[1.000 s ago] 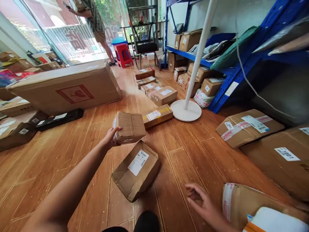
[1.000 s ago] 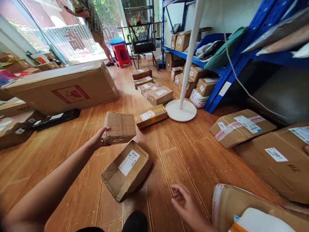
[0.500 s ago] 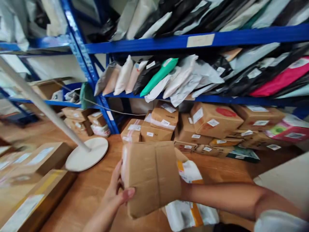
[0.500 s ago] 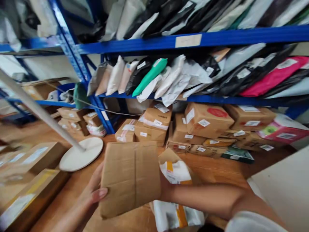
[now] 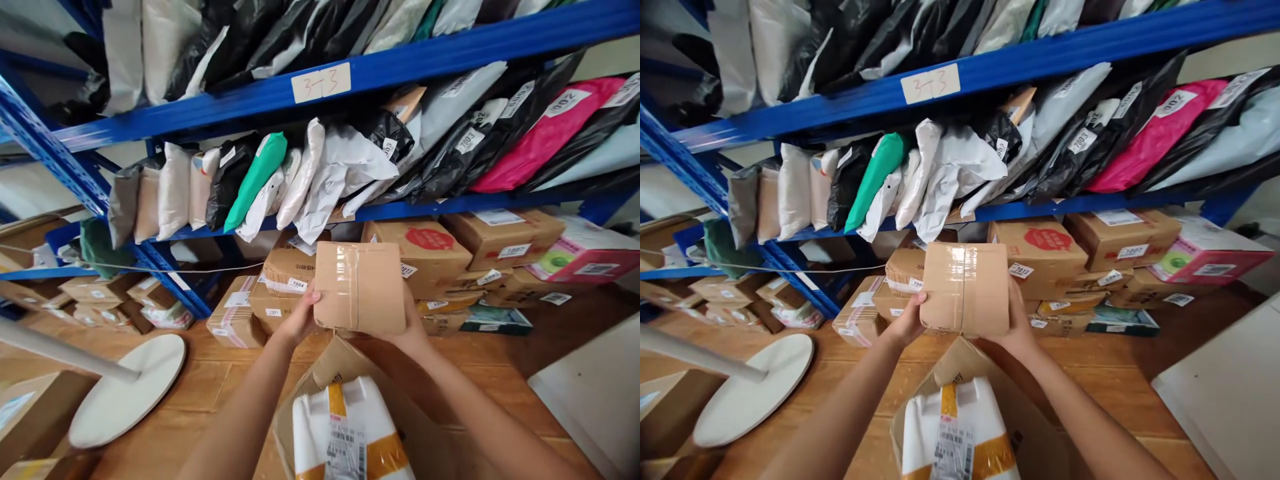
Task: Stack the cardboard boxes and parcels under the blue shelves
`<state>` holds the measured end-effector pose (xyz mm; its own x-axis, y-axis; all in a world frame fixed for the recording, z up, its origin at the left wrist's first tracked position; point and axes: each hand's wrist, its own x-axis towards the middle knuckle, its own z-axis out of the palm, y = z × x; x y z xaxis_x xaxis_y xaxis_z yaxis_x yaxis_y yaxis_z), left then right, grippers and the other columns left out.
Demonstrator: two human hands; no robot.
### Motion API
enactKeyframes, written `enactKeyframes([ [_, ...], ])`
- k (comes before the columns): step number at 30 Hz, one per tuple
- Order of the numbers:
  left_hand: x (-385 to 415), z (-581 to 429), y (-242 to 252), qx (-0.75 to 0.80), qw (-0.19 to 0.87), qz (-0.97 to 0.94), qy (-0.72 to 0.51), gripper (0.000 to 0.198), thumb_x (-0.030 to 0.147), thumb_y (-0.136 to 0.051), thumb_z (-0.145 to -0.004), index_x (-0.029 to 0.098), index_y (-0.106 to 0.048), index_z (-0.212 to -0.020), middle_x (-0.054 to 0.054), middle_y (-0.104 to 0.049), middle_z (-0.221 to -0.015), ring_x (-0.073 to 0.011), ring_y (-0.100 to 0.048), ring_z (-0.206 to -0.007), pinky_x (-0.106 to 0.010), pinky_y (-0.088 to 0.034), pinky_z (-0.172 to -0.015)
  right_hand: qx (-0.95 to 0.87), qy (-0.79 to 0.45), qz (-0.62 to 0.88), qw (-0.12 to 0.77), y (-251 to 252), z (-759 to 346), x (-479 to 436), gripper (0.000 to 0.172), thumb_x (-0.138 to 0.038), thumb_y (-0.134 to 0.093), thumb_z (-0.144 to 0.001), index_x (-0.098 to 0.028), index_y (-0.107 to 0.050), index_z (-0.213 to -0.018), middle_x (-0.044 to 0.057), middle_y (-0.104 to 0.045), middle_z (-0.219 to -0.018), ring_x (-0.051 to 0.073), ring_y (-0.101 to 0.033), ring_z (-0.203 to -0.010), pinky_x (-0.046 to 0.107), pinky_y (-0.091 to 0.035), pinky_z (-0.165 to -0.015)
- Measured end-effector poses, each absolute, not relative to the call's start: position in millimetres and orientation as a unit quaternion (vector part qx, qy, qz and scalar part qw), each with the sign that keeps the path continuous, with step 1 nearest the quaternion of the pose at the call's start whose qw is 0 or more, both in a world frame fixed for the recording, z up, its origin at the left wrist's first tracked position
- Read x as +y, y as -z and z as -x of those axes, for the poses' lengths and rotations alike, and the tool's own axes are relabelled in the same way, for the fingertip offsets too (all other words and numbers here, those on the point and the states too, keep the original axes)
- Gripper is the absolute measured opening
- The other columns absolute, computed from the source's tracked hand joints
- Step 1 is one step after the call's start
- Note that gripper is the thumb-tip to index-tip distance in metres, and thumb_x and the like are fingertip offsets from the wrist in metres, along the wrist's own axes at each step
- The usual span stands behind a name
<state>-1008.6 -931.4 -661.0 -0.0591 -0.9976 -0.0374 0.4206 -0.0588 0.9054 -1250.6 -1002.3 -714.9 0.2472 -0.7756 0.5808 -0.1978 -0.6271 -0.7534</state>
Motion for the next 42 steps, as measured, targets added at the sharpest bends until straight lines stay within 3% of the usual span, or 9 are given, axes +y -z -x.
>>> enactKeyframes([
  [4, -947, 1008, 676, -0.354, 0.544, -0.434, 0.625, 0.094, 0.065, -0.072, -0.076, 0.030, -0.039, -0.157, -0.013, -0.056, -0.152, -0.0357, -0.058, -0.133, -0.043, -0.056, -0.095, 0.375, 0.541, 0.696, 0.287, 729, 1239, -1007, 0.134, -0.049, -0.100, -0.045, -0.029, -0.031, -0.158, 0.015, -0.043, -0.152, 0.038, -0.050, -0.138, 0.060, -0.048, -0.115],
  [9, -961, 1001, 665, -0.334, 0.489, -0.511, 0.622, 0.096, 0.072, -0.065, -0.076, 0.025, -0.039, -0.155, -0.016, -0.058, -0.149, -0.0362, -0.059, -0.131, -0.046, -0.055, -0.096, 0.406, 0.547, 0.686, 0.254, 726, 1236, -1011, 0.116, -0.053, -0.097, -0.053, -0.026, -0.042, -0.152, 0.013, -0.048, -0.140, 0.036, -0.049, -0.137, 0.060, -0.044, -0.117],
  [15, -984, 985, 631, -0.444, 0.370, -0.664, 0.475, 0.090, 0.089, -0.034, -0.082, 0.022, -0.060, -0.135, -0.018, -0.059, -0.146, -0.0427, -0.051, -0.136, -0.063, -0.040, -0.112, 0.394, 0.550, 0.697, 0.238, 708, 1224, -1026, 0.153, -0.058, -0.098, -0.048, -0.024, -0.007, -0.166, 0.021, -0.029, -0.159, 0.041, -0.035, -0.149, 0.065, -0.033, -0.122],
  [18, -999, 971, 635, -0.583, 0.379, -0.682, 0.227, 0.082, 0.077, -0.026, -0.092, 0.013, -0.070, -0.118, -0.022, -0.064, -0.136, -0.0406, -0.050, -0.136, -0.056, -0.032, -0.120, 0.338, 0.566, 0.703, 0.266, 709, 1223, -1032, 0.149, -0.058, -0.096, -0.053, -0.028, -0.002, -0.165, 0.017, -0.017, -0.168, 0.039, -0.025, -0.155, 0.063, -0.028, -0.126],
  [21, -1013, 948, 658, -0.670, 0.388, -0.591, 0.227, 0.072, 0.050, -0.014, -0.099, 0.013, -0.066, -0.134, -0.017, -0.064, -0.141, -0.0337, -0.047, -0.143, -0.054, -0.026, -0.125, 0.313, 0.568, 0.714, 0.263, 713, 1225, -1035, 0.138, -0.058, -0.095, -0.057, -0.028, -0.012, -0.163, 0.016, -0.019, -0.168, 0.037, -0.027, -0.154, 0.061, -0.027, -0.127],
  [24, -1027, 931, 681, -0.731, 0.277, -0.583, 0.221, 0.063, 0.038, -0.034, -0.096, 0.021, -0.049, -0.154, -0.012, -0.049, -0.160, -0.0336, -0.034, -0.153, -0.063, -0.006, -0.128, 0.317, 0.562, 0.728, 0.232, 717, 1226, -1037, 0.126, -0.061, -0.091, -0.060, -0.026, -0.022, -0.158, 0.016, -0.023, -0.164, 0.038, -0.028, -0.153, 0.062, -0.026, -0.127],
  [28, -1044, 936, 695, -0.745, 0.145, -0.645, 0.083, 0.081, 0.027, -0.058, -0.087, 0.023, -0.030, -0.164, -0.018, -0.043, -0.163, -0.0404, -0.030, -0.153, -0.076, -0.004, -0.122, 0.323, 0.558, 0.735, 0.209, 723, 1225, -1039, 0.122, -0.065, -0.088, -0.062, -0.025, -0.022, -0.156, 0.017, -0.023, -0.163, 0.039, -0.025, -0.154, 0.064, -0.024, -0.127],
  [37, -1051, 958, 703, -0.680, 0.161, -0.715, 0.008, 0.061, 0.022, -0.026, -0.102, 0.024, -0.037, -0.162, -0.022, -0.054, -0.150, -0.0445, -0.037, -0.146, -0.082, -0.007, -0.116, 0.339, 0.560, 0.726, 0.211, 709, 1223, -1040, 0.117, -0.062, -0.090, -0.062, -0.026, -0.028, -0.154, 0.015, -0.028, -0.160, 0.040, -0.029, -0.152, 0.063, -0.026, -0.126],
  [42, -1053, 944, 689, -0.674, 0.121, -0.725, 0.071, 0.058, 0.033, -0.049, -0.099, 0.032, -0.046, -0.157, -0.017, -0.042, -0.162, -0.0462, -0.021, -0.156, -0.086, -0.003, -0.115, 0.329, 0.520, 0.767, 0.181, 695, 1207, -1034, 0.105, -0.060, -0.089, -0.065, -0.027, -0.036, -0.149, 0.016, -0.030, -0.159, 0.039, -0.030, -0.152, 0.063, -0.029, -0.124],
])
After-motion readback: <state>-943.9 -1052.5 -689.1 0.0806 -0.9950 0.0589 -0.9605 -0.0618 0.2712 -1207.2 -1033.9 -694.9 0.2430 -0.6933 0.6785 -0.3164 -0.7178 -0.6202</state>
